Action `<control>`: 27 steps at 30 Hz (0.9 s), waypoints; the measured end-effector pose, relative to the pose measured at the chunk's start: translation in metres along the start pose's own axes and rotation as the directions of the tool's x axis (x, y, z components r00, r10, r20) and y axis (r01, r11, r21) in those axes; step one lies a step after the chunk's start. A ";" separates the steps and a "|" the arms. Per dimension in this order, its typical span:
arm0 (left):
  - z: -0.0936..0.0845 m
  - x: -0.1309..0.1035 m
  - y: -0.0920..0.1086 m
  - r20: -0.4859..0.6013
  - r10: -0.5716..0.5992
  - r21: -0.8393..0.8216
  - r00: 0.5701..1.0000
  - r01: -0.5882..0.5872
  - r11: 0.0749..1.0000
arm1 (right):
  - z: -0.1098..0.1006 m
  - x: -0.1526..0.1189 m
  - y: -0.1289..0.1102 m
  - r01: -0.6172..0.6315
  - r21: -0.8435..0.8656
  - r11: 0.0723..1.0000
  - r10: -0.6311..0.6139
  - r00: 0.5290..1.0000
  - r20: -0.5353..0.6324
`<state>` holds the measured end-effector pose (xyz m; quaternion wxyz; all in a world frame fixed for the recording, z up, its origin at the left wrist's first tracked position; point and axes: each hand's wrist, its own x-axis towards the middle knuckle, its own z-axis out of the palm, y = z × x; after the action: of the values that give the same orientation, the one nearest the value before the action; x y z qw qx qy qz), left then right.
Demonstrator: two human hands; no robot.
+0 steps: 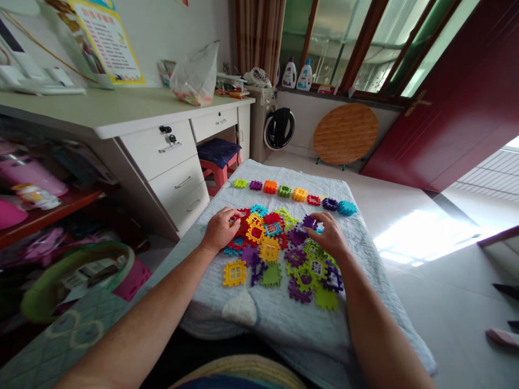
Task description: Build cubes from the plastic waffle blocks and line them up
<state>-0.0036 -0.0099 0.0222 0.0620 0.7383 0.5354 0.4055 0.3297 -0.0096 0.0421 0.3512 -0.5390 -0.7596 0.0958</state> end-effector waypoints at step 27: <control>-0.003 0.000 0.001 0.008 0.002 -0.024 1.000 -0.002 1.000 | 0.021 0.001 0.008 0.020 -0.109 0.994 -0.002 0.987 0.162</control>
<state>-0.0043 -0.0117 0.0245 0.0724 0.7397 0.5295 0.4090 0.3224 -0.0008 0.0230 0.2587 -0.5439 -0.7926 0.0950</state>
